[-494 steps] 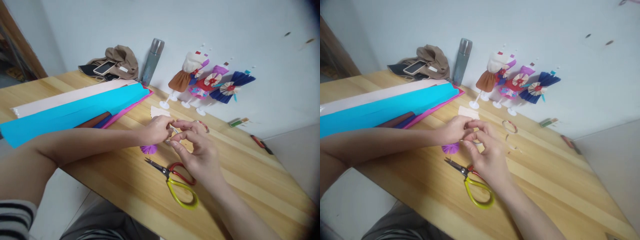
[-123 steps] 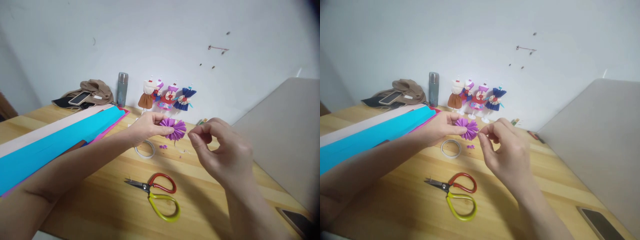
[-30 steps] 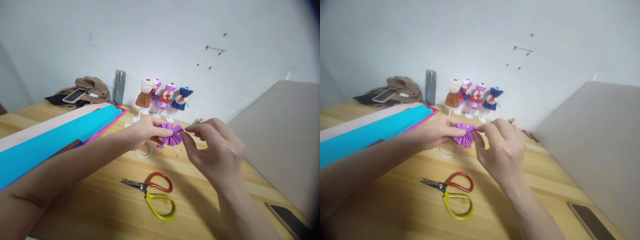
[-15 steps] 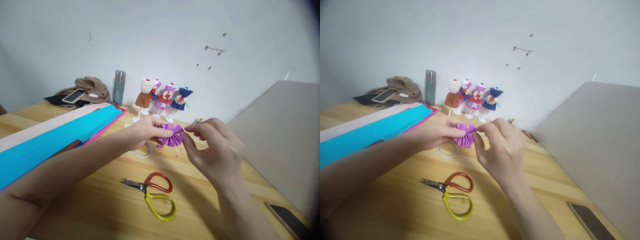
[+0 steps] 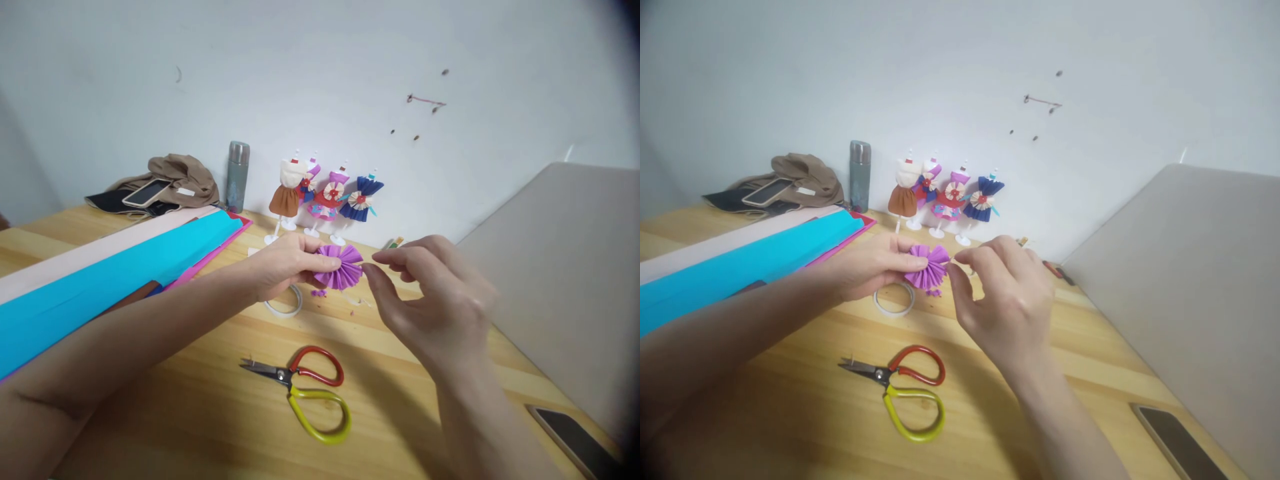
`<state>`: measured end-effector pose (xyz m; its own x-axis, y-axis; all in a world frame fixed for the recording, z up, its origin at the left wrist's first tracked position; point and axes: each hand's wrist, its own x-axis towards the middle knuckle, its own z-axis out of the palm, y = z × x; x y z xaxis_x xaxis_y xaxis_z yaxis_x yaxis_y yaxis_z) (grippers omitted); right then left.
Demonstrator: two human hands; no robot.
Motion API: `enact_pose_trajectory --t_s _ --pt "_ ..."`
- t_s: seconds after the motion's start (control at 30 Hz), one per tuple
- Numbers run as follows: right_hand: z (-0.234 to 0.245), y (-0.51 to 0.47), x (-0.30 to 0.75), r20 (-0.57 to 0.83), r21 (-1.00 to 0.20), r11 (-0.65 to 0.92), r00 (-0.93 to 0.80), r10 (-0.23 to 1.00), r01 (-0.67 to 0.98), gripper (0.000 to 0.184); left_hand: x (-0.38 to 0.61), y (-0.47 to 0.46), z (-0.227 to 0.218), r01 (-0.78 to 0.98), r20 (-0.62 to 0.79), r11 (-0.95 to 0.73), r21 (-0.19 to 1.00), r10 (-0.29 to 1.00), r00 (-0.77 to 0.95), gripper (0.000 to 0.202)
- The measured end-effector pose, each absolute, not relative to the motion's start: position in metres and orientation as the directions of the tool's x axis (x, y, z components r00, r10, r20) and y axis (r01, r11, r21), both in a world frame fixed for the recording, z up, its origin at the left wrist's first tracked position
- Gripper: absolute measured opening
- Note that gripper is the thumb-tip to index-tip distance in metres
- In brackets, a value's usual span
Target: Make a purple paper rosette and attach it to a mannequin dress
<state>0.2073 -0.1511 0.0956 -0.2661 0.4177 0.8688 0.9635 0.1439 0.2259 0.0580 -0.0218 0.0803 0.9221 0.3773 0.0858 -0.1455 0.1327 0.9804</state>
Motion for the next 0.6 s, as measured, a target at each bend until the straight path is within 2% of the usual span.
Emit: enact_pose_trajectory --t_s 0.13,0.23,0.3,0.37,0.6 --pt "0.096 -0.153 0.207 0.886 0.149 0.194 -0.218 0.410 0.970 0.010 0.058 -0.023 0.081 -0.152 0.087 0.145 0.978 0.380 0.921 0.021" --pt "0.095 -0.157 0.206 0.904 -0.075 0.333 -0.077 0.420 0.940 0.009 0.058 -0.023 0.081 -0.166 0.099 0.141 0.976 0.391 0.915 0.021" --pt "0.094 -0.160 0.206 0.882 -0.260 0.450 0.020 0.472 0.854 0.021 0.058 -0.024 0.082 -0.178 0.107 0.142 0.974 0.405 0.908 0.020" --pt "0.092 -0.161 0.208 0.851 -0.362 0.524 0.045 0.523 0.771 0.034 0.057 -0.025 0.083 -0.183 0.108 0.147 0.972 0.413 0.904 0.020" --pt "0.083 -0.156 0.210 0.828 -0.331 0.566 -0.055 0.558 0.755 0.051 0.058 -0.025 0.083 -0.228 0.125 0.189 0.955 0.440 0.889 0.023"
